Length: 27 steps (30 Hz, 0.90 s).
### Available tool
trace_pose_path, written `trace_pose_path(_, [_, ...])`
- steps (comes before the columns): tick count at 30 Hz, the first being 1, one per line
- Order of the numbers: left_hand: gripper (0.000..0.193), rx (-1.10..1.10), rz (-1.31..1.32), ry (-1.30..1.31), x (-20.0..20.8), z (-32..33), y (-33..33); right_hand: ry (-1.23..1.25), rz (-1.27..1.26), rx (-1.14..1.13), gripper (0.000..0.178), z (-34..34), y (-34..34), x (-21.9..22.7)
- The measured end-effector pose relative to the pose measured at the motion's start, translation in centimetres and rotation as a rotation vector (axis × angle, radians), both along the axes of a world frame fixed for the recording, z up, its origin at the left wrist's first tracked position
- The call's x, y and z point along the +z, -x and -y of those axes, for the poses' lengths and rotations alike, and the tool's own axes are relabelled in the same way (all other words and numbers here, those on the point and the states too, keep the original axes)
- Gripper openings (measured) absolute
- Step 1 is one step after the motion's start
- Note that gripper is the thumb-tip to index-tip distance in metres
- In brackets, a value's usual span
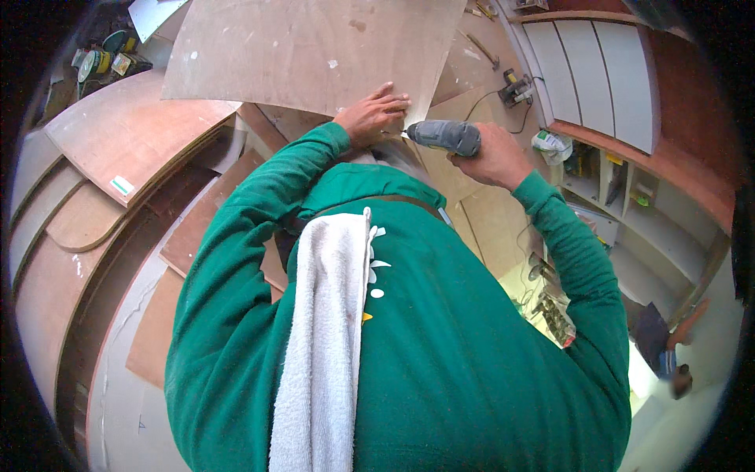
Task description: The person assembles pieces of plywood to construct a box-like structure, using a drill to drive screws into the wood and positioning various panels by hand.
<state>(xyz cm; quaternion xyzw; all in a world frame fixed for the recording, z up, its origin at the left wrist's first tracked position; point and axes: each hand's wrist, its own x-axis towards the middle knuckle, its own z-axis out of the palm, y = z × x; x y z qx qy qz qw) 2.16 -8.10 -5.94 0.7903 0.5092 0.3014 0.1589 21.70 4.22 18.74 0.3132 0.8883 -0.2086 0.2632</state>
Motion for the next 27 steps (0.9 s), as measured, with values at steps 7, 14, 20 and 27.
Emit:
trace_pose_path(7, [0.049,0.001,0.015,-0.026,-0.5,-0.2,0.0,-0.020,-0.030,0.052,0.022,0.5,0.7,0.2])
trace_pose_path(14, [0.040,-0.001,0.020,-0.030,-0.8,-0.5,-0.1,-0.022,0.003,0.078,0.024,-0.6,0.6,-0.7])
trace_pose_path(20, [0.040,0.014,-0.007,-0.024,-1.2,-0.1,-0.4,-0.010,0.035,0.142,0.024,-0.8,1.6,-0.6])
trace_pose_path(27, [0.041,0.022,0.038,-0.085,-1.2,-0.2,-0.4,-0.043,0.095,0.258,0.023,-0.5,2.3,-0.5])
